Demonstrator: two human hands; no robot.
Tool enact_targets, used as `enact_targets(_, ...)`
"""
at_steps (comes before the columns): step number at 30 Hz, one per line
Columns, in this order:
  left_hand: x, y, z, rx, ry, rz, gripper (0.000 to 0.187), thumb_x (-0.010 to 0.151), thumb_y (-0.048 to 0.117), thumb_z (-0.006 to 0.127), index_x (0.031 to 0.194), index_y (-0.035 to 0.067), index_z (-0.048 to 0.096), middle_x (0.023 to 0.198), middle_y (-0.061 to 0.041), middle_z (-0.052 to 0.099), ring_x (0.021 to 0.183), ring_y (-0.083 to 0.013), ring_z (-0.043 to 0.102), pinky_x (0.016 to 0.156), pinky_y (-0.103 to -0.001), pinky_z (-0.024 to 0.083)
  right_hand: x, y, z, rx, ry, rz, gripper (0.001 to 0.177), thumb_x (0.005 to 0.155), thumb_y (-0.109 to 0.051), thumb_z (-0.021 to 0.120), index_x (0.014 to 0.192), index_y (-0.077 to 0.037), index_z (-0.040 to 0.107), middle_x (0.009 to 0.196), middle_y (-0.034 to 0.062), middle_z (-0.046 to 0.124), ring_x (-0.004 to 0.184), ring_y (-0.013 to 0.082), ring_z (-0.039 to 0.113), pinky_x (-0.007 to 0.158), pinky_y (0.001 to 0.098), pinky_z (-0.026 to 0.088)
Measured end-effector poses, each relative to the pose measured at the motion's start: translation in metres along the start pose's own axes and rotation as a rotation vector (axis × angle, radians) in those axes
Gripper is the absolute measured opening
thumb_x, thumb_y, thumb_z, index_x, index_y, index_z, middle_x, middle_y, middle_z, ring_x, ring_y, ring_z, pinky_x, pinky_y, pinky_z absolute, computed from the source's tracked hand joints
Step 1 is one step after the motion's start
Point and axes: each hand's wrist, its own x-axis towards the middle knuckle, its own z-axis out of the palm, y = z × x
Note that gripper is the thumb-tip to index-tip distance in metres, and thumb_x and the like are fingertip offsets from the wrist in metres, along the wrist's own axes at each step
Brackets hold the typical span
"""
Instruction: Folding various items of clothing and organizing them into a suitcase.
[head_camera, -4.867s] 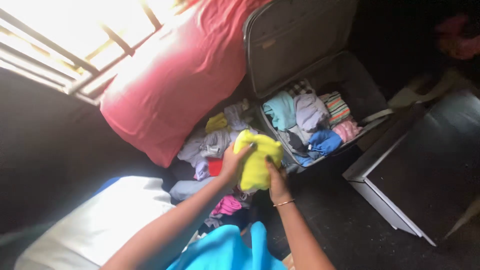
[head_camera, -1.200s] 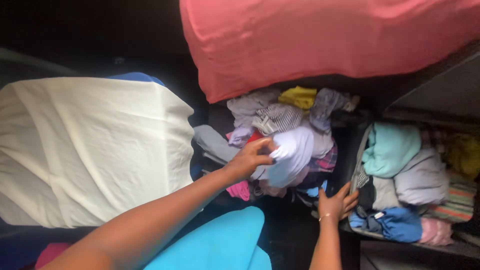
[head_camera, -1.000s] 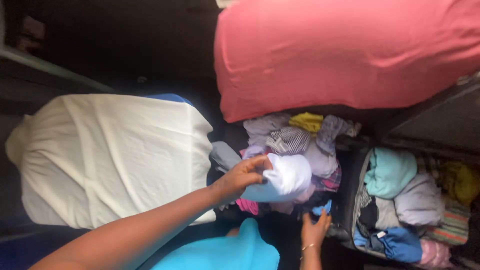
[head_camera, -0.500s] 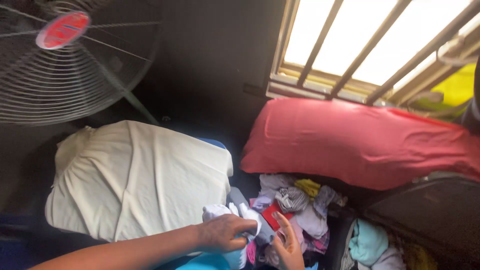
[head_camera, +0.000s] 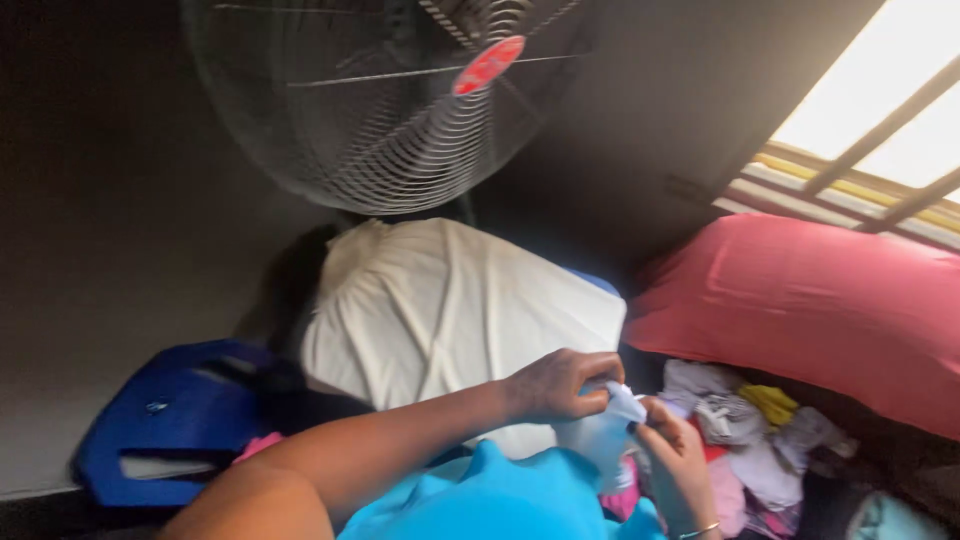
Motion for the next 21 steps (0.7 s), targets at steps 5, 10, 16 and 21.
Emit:
enact_targets(5,-0.032,-0.035,-0.042,0.090,-0.107,0.001,0.032,0.086,0.032,0.063,0.107,0.007,0.062,0.091,-0.013,0.070,0.079,-0.0309,0.072,0.076,-0.043,0.056,0.015,-0.050,0.080,-0.123,0.011,-0.048,0.021,0.088,-0.007,0.062,0.105,0.003,0.069,0.092,0.0022,0.063,0.087,0.0096,0.057,0.076,0.0237,0.045)
enact_targets(10,-0.064,-0.084,-0.068,0.285,-0.175,0.239,0.037,0.076,0.034,0.068,0.102,0.008,0.066,0.089,-0.015,0.069,0.087,-0.0355,0.068,0.081,-0.050,0.051,0.028,-0.083,0.140,-0.311,0.019,-0.021,0.019,0.085,-0.011,0.063,0.098,0.001,0.069,0.082,0.0016,0.059,0.078,0.0089,0.052,0.067,0.0239,0.042)
enact_targets(16,-0.091,-0.120,-0.097,0.543,-0.243,-0.067,0.025,0.084,0.036,0.063,0.089,0.012,0.064,0.095,-0.011,0.072,0.098,-0.0333,0.067,0.089,-0.048,0.052,0.036,-0.104,0.187,0.019,-0.023,-0.080,0.019,0.085,-0.010,0.061,0.094,0.005,0.068,0.082,0.0022,0.056,0.076,0.0109,0.048,0.066,0.0255,0.039)
enact_targets(21,-0.089,-0.121,-0.128,0.352,0.150,-0.095,0.025,0.075,0.021,0.076,0.088,0.007,0.061,0.084,-0.015,0.070,0.086,-0.0354,0.068,0.074,-0.045,0.053,0.040,-0.099,0.194,-0.020,-0.033,-0.068,0.022,0.090,-0.017,0.063,0.097,0.004,0.067,0.085,0.0066,0.056,0.082,0.0143,0.052,0.073,0.0278,0.043)
